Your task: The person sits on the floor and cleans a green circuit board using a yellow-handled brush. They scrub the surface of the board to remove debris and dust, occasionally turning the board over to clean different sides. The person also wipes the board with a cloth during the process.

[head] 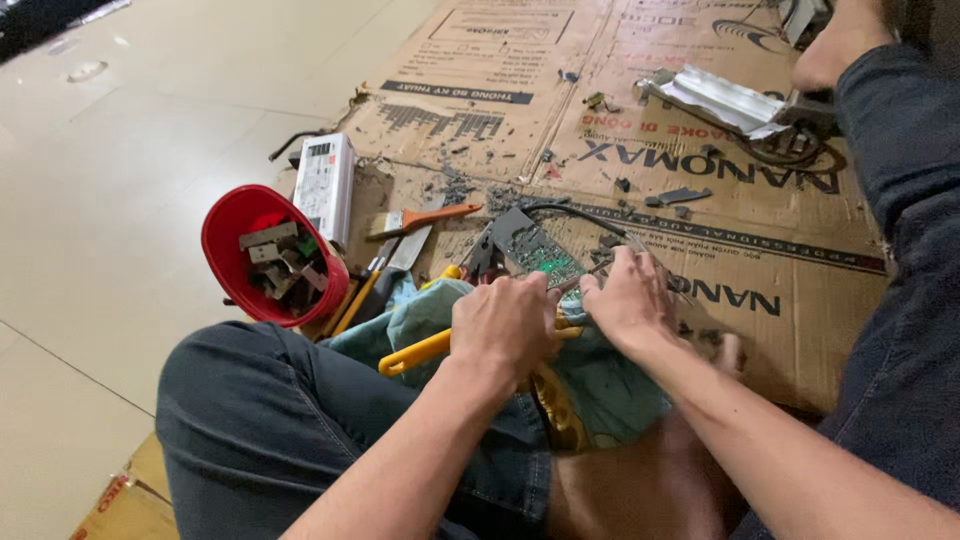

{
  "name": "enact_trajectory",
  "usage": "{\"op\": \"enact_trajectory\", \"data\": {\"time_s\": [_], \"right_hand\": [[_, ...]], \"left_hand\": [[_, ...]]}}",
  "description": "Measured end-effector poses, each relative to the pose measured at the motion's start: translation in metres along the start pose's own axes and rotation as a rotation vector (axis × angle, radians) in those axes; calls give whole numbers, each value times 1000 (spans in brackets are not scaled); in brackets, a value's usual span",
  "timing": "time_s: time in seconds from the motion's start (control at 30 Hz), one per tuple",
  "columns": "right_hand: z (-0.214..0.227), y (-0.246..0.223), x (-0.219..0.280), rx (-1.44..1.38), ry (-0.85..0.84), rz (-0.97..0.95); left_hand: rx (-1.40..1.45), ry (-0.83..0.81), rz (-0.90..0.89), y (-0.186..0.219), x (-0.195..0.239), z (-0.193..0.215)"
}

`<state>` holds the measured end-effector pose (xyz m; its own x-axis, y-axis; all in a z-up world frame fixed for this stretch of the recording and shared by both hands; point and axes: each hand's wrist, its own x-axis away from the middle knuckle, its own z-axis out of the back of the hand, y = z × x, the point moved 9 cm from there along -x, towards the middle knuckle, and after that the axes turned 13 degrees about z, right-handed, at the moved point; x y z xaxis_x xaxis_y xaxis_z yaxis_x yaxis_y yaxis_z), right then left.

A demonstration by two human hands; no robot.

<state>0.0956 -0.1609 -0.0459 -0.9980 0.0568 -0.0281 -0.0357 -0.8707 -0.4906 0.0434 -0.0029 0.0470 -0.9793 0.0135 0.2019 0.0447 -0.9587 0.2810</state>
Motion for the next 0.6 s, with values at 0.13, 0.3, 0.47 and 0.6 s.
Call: {"op": "enact_trajectory", "data": {"time_s": [0.13, 0.3, 0.47, 0.6], "right_hand": [[-3, 0, 1, 51, -66, -4], [-34, 4, -13, 96, -162, 31], [-35, 6, -3, 20, -203, -44], [-44, 12, -12, -35, -205, -53]], "left_hand": [[25, -6, 39, -11, -4, -13], [-27, 183, -61, -25, -12, -40], [-37, 173, -82, -32, -15, -53], [-61, 106, 6, -36, -22, -54]]}}
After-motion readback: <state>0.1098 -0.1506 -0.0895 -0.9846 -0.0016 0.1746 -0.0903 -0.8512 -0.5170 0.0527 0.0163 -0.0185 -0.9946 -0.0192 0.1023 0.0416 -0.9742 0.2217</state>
